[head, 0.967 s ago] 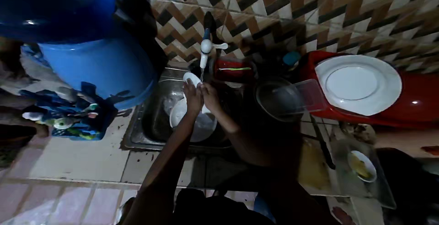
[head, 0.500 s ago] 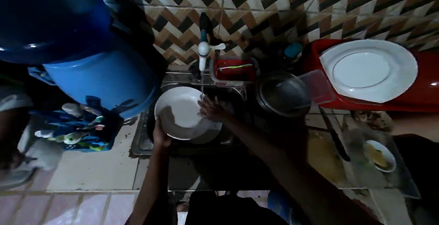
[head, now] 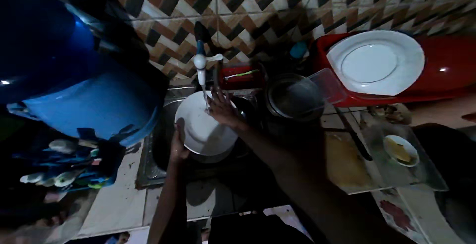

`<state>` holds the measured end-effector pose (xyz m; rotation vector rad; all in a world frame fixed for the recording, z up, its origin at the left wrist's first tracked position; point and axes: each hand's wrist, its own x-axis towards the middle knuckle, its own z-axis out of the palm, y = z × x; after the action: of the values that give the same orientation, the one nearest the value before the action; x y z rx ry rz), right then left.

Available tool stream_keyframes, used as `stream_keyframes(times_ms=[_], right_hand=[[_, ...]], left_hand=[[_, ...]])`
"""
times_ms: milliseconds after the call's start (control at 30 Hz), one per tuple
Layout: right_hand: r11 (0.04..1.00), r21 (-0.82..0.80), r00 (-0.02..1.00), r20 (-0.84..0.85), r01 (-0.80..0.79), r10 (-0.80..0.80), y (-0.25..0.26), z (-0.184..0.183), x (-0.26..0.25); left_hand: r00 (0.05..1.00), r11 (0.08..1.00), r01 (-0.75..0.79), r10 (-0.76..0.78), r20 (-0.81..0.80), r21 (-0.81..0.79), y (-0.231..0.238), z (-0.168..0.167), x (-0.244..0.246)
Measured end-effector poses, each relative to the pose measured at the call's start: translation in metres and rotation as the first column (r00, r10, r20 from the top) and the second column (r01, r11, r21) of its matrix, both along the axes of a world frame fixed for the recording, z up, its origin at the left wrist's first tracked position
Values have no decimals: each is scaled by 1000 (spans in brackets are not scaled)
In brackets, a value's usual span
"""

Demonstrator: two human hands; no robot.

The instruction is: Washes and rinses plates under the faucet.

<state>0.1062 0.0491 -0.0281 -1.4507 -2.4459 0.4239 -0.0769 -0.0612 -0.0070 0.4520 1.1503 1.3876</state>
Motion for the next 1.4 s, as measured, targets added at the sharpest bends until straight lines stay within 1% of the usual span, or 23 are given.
stream_keyframes(times_ms=[67, 100, 167, 233, 300, 367, 467, 533, 600, 667, 733, 767, 800, 833, 933, 967, 1033, 1100, 1200, 1233, 1300, 1333, 1400], right_hand=[[985, 5, 971, -173, 170, -167, 0, 2, -29], [981, -48, 941, -281, 186, -192, -5, 8, -40], [970, -228, 848, -494, 90, -194, -20, 33, -49], [856, -494, 669, -689, -153, -279, -42, 74, -43], [670, -710, 499, -670, -217, -549, -59, 113, -35], [591, -797, 465, -573, -126, -674, -55, 127, -22], [656, -753, 478, -595, -50, -646, -48, 107, -8], [735, -678, 531, -619, 10, -578, -52, 103, 1], [799, -594, 594, -609, 98, -525, -59, 107, 11], [844, -513, 605, -626, 156, -492, -65, 107, 22], [856, -479, 607, -626, 195, -489, -67, 110, 26], [854, -481, 604, -625, 199, -494, -66, 109, 25], [856, -477, 593, -637, 198, -492, -64, 108, 20], [854, -485, 579, -649, 185, -494, -60, 107, 16], [816, -558, 433, -704, 151, -562, -45, 105, 1], [788, -600, 354, -713, 138, -605, -41, 105, -3], [734, -673, 217, -706, 95, -675, -38, 113, -1], [748, -650, 180, -726, 137, -664, -39, 114, 5], [779, -605, 261, -735, 163, -626, -53, 126, 14], [794, -584, 300, -736, 169, -606, -57, 130, 18], [817, -552, 413, -713, 166, -566, -64, 140, 32], [821, -544, 482, -680, 173, -552, -65, 143, 43], [827, -524, 577, -618, 204, -534, -65, 149, 74]], left_hand=[[998, 1000, 24, -24, -58, -13, 2, 11, 18], [990, 1000, 27, -28, -137, -9, 0, 19, 23], [919, 997, 70, -56, -390, 21, -9, 41, 28], [774, 988, 142, -72, -629, 63, -19, 57, 40], [653, 966, 241, -88, -752, 96, -24, 57, 59], [559, 943, 313, -87, -825, 112, -19, 47, 81], [380, 966, 205, 68, -923, 156, 22, 34, 92], [318, 984, 177, -39, -947, 19, 57, 47, 80], [357, 978, 171, -171, -918, -116, 84, 58, 60], [516, 977, 125, -213, -830, -174, 97, 51, 41], [707, 981, 43, -164, -688, -189, 104, 35, 32], [741, 985, 14, -126, -660, -171, 105, 32, 34], [715, 992, 5, -93, -693, -128, 103, 36, 42], [642, 997, 29, -72, -764, -69, 99, 43, 54], [264, 952, 262, 86, -961, 157, 71, 43, 90], [164, 923, 320, 170, -972, 215, 59, 37, 99], [27, 888, 301, 357, -934, 349, 34, 12, 105], [66, 861, 200, 464, -883, 468, 18, -16, 99], [358, 883, 33, 426, -831, 468, 18, -26, 93], [472, 918, -26, 360, -805, 396, 21, -25, 92], [631, 992, -96, 124, -766, 82, 30, -19, 86], [617, 995, -53, -33, -786, -83, 33, -20, 79], [368, 957, 43, -281, -886, -285, 33, -39, 59]])
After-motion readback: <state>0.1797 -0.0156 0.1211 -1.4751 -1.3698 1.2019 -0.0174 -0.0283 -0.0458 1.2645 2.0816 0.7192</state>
